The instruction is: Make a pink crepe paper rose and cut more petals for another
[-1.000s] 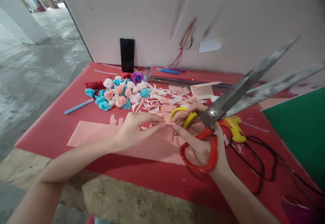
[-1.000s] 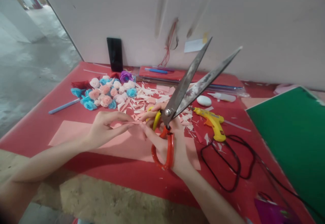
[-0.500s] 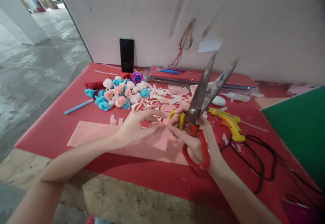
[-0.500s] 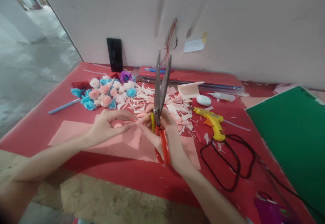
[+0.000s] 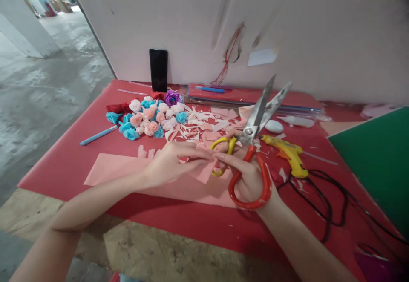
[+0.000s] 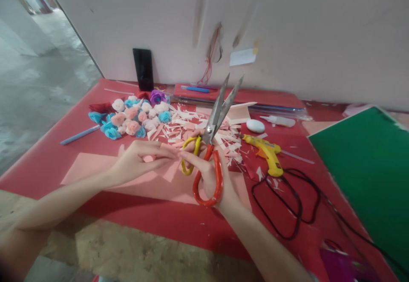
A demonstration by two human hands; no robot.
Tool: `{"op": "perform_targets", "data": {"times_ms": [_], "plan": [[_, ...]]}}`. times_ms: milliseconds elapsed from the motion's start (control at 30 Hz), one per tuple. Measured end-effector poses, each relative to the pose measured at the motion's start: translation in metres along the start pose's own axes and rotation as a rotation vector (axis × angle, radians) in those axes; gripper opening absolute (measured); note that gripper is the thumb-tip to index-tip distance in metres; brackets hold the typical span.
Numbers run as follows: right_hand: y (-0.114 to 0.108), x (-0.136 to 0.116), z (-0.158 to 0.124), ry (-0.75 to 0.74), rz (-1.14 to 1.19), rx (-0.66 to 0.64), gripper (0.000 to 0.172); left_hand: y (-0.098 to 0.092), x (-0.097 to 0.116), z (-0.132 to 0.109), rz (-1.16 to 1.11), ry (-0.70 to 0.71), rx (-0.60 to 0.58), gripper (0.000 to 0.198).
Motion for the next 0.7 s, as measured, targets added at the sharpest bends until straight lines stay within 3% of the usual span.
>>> {"op": "perform_targets", "data": {"times_ms": [100, 200, 333, 400, 467, 533, 633, 700], "plan": [[0.001, -0.008, 0.002, -0.049, 0.010, 0.104, 0.014, 0.000, 0.000, 0.001, -0.044, -0.057, -0.043, 0.014], [-0.001, -0.018, 0.006, -0.088, 0.039, 0.208, 0.021, -0.002, 0.001, 0.003, -0.111, -0.117, -0.161, 0.016], [-0.008, -0.025, 0.010, -0.079, 0.126, 0.249, 0.024, -0.010, 0.002, 0.003, -0.068, -0.107, -0.320, 0.016], [-0.009, -0.026, 0.010, -0.049, 0.131, 0.200, 0.025, -0.015, 0.000, 0.002, -0.175, -0.100, -0.233, 0.013], [-0.008, -0.026, 0.009, -0.003, 0.124, 0.134, 0.024, -0.020, -0.001, 0.001, -0.288, -0.098, -0.016, 0.011], [-0.005, -0.024, 0.008, 0.042, 0.101, 0.086, 0.020, -0.020, -0.001, 0.001, -0.277, -0.082, 0.114, 0.009], [-0.002, -0.022, 0.004, 0.077, 0.026, 0.047, 0.015, -0.013, 0.004, 0.001, -0.150, -0.075, 0.000, 0.024], [-0.001, -0.020, 0.002, 0.073, -0.017, 0.028, 0.013, -0.008, 0.006, 0.002, -0.130, -0.083, -0.119, 0.022]]}}
Point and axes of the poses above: each hand's wrist, its own z-axis towards the middle knuckle, its own y-axis out of the palm, x = y × z, the point moved 1 cm from there along z, towards the middle knuckle, and after that the axes turned 3 degrees about z, right-handed, at the moved point
